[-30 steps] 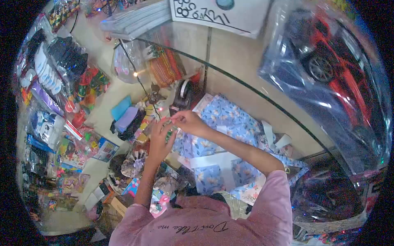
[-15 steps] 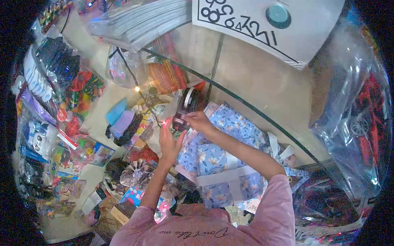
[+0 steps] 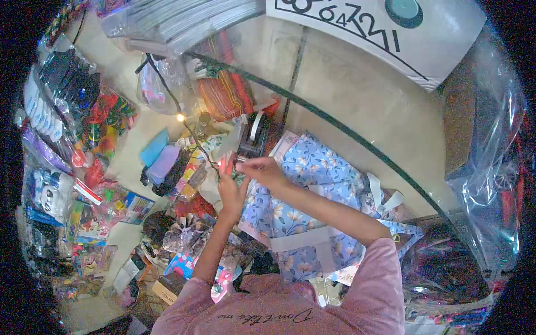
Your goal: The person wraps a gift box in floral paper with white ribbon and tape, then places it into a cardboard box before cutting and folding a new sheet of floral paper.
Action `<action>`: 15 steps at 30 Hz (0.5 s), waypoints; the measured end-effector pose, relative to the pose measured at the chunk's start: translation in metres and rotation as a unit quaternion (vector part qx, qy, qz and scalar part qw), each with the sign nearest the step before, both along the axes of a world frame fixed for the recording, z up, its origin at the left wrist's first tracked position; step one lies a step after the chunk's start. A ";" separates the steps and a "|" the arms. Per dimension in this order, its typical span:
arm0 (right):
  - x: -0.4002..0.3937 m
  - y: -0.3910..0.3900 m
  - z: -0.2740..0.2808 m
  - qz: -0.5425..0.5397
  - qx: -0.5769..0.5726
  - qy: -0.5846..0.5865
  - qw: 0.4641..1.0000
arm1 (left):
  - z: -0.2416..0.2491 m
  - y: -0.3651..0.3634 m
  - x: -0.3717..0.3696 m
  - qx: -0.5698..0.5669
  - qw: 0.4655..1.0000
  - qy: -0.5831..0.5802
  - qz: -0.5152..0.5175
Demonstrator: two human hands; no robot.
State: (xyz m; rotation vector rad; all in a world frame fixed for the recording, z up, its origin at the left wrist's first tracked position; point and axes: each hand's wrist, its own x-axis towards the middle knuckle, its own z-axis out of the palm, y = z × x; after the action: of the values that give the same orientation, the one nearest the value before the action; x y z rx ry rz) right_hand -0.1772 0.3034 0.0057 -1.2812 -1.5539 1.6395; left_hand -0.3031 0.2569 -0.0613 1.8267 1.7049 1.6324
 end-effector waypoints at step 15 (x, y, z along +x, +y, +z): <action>-0.008 -0.008 -0.017 -0.017 0.108 -0.017 0.994 | -0.020 0.003 -0.003 -0.012 1.000 -0.001 0.006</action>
State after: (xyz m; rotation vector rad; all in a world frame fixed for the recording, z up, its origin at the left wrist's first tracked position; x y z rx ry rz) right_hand -0.1854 0.2955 -0.0109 -1.2178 -1.6701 1.3917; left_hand -0.3064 0.2599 -0.0817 1.8071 1.7300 1.6107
